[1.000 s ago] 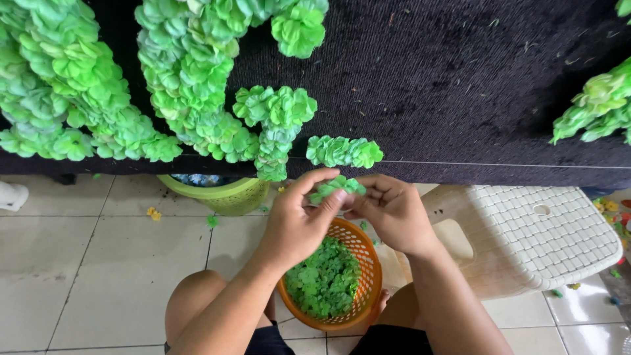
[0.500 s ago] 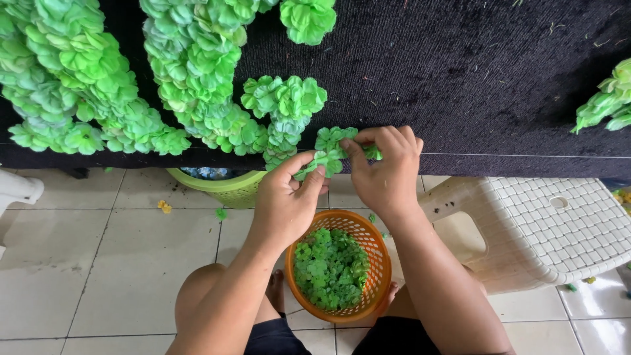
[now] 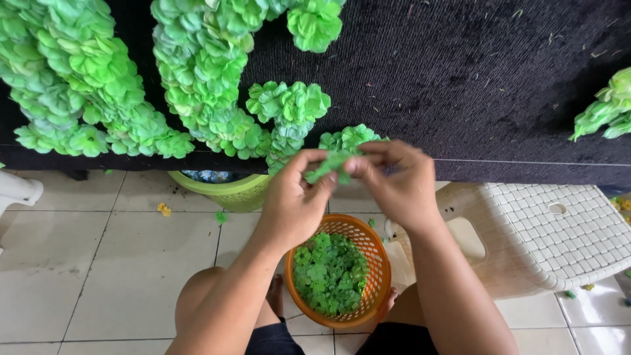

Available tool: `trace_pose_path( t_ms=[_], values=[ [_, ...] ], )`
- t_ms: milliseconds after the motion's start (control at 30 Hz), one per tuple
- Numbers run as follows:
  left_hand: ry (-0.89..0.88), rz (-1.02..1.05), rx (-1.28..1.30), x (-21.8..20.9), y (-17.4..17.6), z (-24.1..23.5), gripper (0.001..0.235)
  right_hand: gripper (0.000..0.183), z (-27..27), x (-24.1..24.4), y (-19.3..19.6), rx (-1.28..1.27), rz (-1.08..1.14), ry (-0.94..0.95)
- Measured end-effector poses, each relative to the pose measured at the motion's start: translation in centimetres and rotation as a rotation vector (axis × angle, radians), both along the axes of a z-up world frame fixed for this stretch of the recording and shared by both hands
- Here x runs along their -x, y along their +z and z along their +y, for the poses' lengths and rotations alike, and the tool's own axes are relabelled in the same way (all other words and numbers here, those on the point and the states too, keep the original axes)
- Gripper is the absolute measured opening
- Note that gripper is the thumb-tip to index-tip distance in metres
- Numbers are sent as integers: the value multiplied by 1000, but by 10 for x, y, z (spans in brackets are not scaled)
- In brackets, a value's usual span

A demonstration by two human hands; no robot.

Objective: The person attaches green artificial flowers to a black fabric surface to create a floral pattern by hand, picking flowers from a basket on their lap.

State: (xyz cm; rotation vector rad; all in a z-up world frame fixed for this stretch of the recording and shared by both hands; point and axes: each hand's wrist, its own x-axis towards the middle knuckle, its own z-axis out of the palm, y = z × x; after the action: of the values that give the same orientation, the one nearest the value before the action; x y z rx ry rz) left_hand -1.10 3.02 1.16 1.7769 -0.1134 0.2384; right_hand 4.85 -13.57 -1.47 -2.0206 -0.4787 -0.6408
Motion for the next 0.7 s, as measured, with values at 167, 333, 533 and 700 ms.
trace_pose_path(
  t_ms=[167, 333, 533, 700],
  values=[
    [-44, 19, -25, -7, -9, 2, 26, 5, -12, 0, 4, 70, -83, -107],
    [-45, 67, 12, -6, -2, -3, 26, 12, -3, -21, 7, 167, -209, -238],
    [-147, -54, 9, -1, 18, -7, 34, 16, -2, 6, 21, -5, 2, -29],
    [-219, 83, -742, -10, 35, -16, 68, 5, -17, -1, 20, 135, -197, -160]
  ],
)
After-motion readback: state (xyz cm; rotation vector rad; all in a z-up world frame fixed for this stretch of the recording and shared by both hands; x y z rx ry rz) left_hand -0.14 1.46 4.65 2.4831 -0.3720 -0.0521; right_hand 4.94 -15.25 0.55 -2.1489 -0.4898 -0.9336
